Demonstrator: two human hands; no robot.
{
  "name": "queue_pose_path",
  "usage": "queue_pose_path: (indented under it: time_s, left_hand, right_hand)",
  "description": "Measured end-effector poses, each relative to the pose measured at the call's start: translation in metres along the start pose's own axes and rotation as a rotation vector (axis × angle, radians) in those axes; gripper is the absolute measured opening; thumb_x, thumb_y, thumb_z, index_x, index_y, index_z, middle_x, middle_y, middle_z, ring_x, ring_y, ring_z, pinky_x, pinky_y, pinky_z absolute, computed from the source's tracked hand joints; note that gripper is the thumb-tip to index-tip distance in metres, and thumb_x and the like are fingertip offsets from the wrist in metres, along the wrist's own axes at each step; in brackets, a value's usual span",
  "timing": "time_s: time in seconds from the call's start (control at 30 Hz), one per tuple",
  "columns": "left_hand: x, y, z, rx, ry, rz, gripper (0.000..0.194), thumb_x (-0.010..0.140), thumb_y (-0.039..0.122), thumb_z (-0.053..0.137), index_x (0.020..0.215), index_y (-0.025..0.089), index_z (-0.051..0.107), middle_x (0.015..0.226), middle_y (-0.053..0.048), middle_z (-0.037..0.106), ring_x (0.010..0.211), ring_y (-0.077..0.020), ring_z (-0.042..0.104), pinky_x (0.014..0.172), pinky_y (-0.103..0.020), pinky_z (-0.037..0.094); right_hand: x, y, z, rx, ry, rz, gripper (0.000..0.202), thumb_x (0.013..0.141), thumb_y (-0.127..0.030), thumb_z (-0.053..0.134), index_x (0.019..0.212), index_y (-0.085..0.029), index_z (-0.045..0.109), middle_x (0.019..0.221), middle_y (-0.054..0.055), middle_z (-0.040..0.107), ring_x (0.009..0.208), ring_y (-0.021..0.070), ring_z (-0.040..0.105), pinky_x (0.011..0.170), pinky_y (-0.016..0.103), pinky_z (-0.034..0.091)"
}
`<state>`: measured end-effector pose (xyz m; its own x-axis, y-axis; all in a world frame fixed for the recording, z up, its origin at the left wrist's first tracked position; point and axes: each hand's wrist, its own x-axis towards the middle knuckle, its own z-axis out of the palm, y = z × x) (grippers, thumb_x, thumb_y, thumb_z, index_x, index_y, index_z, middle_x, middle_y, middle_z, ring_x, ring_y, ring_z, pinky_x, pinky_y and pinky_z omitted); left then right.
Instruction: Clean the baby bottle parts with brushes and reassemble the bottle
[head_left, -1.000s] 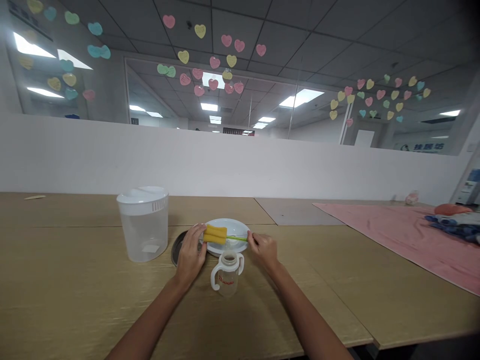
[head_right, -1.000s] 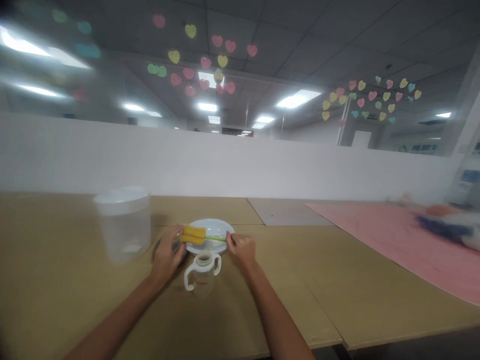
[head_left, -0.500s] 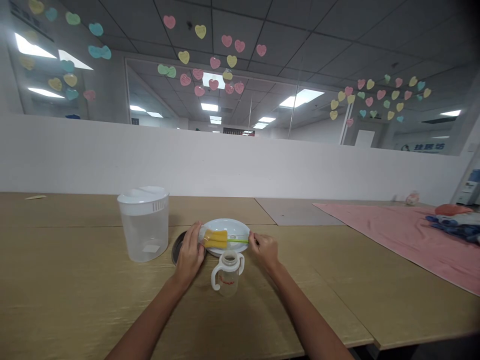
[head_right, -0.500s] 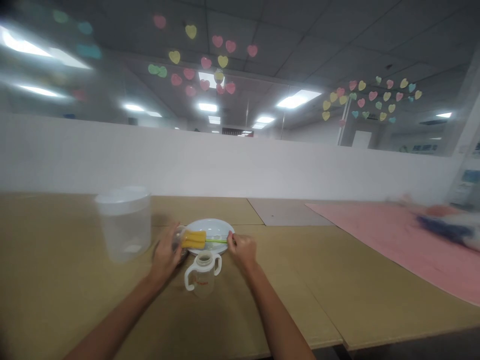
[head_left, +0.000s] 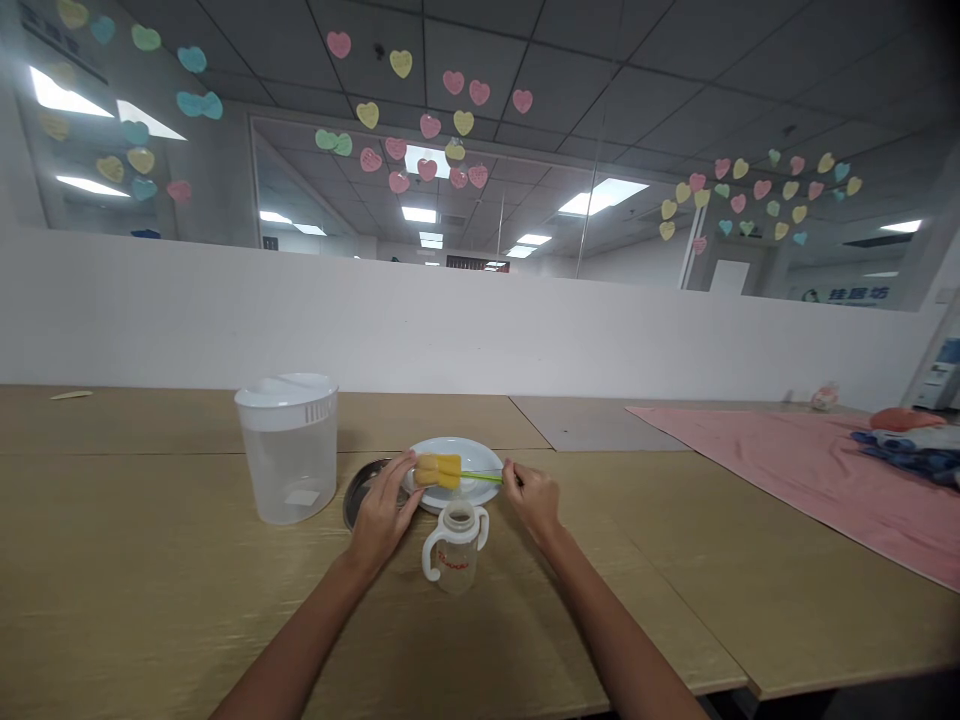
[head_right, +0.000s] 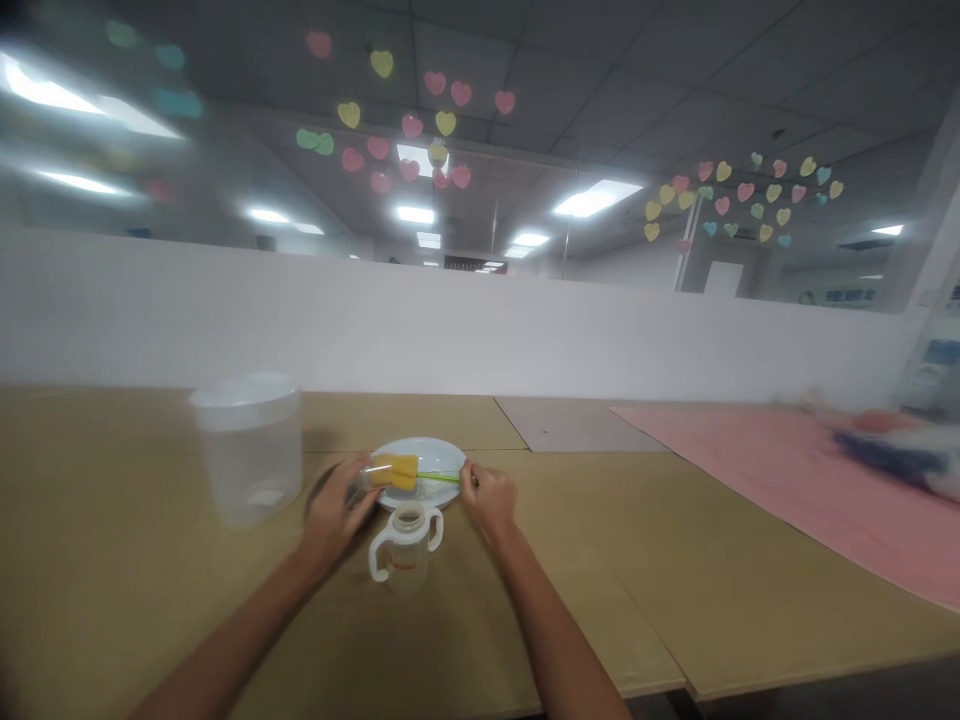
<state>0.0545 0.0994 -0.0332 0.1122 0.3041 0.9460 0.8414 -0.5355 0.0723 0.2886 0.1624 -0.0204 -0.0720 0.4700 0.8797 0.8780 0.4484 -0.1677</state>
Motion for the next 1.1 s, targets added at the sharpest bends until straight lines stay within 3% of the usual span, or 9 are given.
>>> queue_pose_path:
  time_s: [0.27, 0.33, 0.4, 0.5, 0.57, 0.67, 0.77, 0.87, 1.1]
  left_hand:
    - [0.000, 0.004, -0.007, -0.166, -0.198, -0.060, 0.039, 0.089, 0.036, 0.045, 0.124, 0.020, 0.043, 0.115, -0.010, 0.054, 0.104, -0.0199, 0.054, 0.089, -0.032, 0.046]
    - [0.000, 0.002, -0.007, -0.216, -0.159, -0.118, 0.035, 0.090, 0.038, 0.040, 0.119, 0.020, 0.048, 0.107, -0.008, 0.056, 0.097, -0.0194, 0.055, 0.083, -0.031, 0.047]
    - [0.001, -0.001, -0.006, -0.201, -0.034, -0.232, 0.032, 0.090, 0.040, 0.038, 0.112, 0.020, 0.052, 0.100, -0.007, 0.056, 0.092, -0.0197, 0.055, 0.081, -0.032, 0.046]
    - [0.005, -0.010, -0.005, -0.048, 0.148, -0.434, 0.036, 0.085, 0.044, 0.048, 0.110, 0.018, 0.053, 0.099, -0.008, 0.053, 0.096, -0.0234, 0.052, 0.084, -0.037, 0.044]
    - [0.005, -0.019, -0.004, 0.064, 0.156, -0.522, 0.047, 0.079, 0.044, 0.054, 0.117, 0.016, 0.048, 0.102, -0.010, 0.052, 0.098, -0.0262, 0.050, 0.087, -0.040, 0.043]
    - [0.001, -0.033, -0.001, 0.150, 0.039, -0.588, 0.050, 0.078, 0.036, 0.056, 0.121, 0.014, 0.041, 0.106, -0.010, 0.052, 0.101, -0.0273, 0.050, 0.088, -0.043, 0.042]
    - [-0.008, -0.045, 0.004, 0.171, -0.135, -0.645, 0.041, 0.078, 0.024, 0.052, 0.116, 0.013, 0.042, 0.109, -0.011, 0.054, 0.103, -0.0267, 0.051, 0.091, -0.042, 0.041]
    - [-0.015, -0.052, 0.007, 0.152, -0.274, -0.687, 0.035, 0.078, 0.018, 0.051, 0.112, 0.013, 0.043, 0.106, -0.011, 0.055, 0.101, -0.0252, 0.054, 0.089, -0.039, 0.042]
    - [-0.017, -0.054, 0.004, 0.200, -0.402, -0.738, 0.037, 0.083, 0.020, 0.049, 0.119, 0.016, 0.048, 0.112, -0.014, 0.046, 0.106, -0.0248, 0.052, 0.087, -0.037, 0.043]
  right_hand:
    - [0.001, -0.002, -0.004, 0.058, 0.173, -0.299, 0.051, 0.090, -0.023, 0.037, 0.041, -0.014, 0.049, 0.038, 0.000, 0.044, 0.038, 0.0059, 0.033, 0.048, 0.024, 0.020]
    - [0.002, -0.003, -0.004, 0.041, 0.209, -0.338, 0.050, 0.089, -0.022, 0.038, 0.040, -0.014, 0.048, 0.037, -0.001, 0.044, 0.039, 0.0061, 0.033, 0.049, 0.024, 0.020]
    - [0.001, -0.003, -0.002, 0.011, 0.236, -0.332, 0.050, 0.089, -0.022, 0.039, 0.040, -0.015, 0.049, 0.037, 0.000, 0.044, 0.038, 0.0062, 0.032, 0.049, 0.024, 0.020]
    - [0.002, -0.003, 0.000, -0.062, 0.214, -0.186, 0.053, 0.091, -0.028, 0.037, 0.042, -0.015, 0.053, 0.038, 0.001, 0.048, 0.038, 0.0068, 0.033, 0.049, 0.025, 0.018]
    - [0.004, -0.002, -0.001, -0.109, 0.112, -0.015, 0.055, 0.092, -0.035, 0.033, 0.048, -0.015, 0.059, 0.044, 0.003, 0.054, 0.040, 0.0076, 0.037, 0.048, 0.025, 0.016]
    - [0.007, -0.003, -0.006, -0.140, -0.104, 0.223, 0.050, 0.092, -0.041, 0.034, 0.063, -0.016, 0.066, 0.058, 0.006, 0.063, 0.047, 0.0095, 0.046, 0.050, 0.025, 0.015]
    - [0.010, -0.007, -0.012, -0.122, -0.246, 0.321, 0.044, 0.093, -0.041, 0.036, 0.074, -0.018, 0.068, 0.071, 0.006, 0.067, 0.056, 0.0120, 0.053, 0.052, 0.025, 0.017]
    - [0.012, -0.010, -0.015, -0.108, -0.313, 0.342, 0.045, 0.094, -0.041, 0.033, 0.078, -0.018, 0.068, 0.075, 0.007, 0.068, 0.062, 0.0135, 0.057, 0.053, 0.026, 0.020]
    - [0.013, -0.011, -0.016, -0.104, -0.367, 0.372, 0.046, 0.094, -0.041, 0.032, 0.077, -0.017, 0.068, 0.074, 0.008, 0.068, 0.062, 0.0142, 0.058, 0.052, 0.025, 0.020]
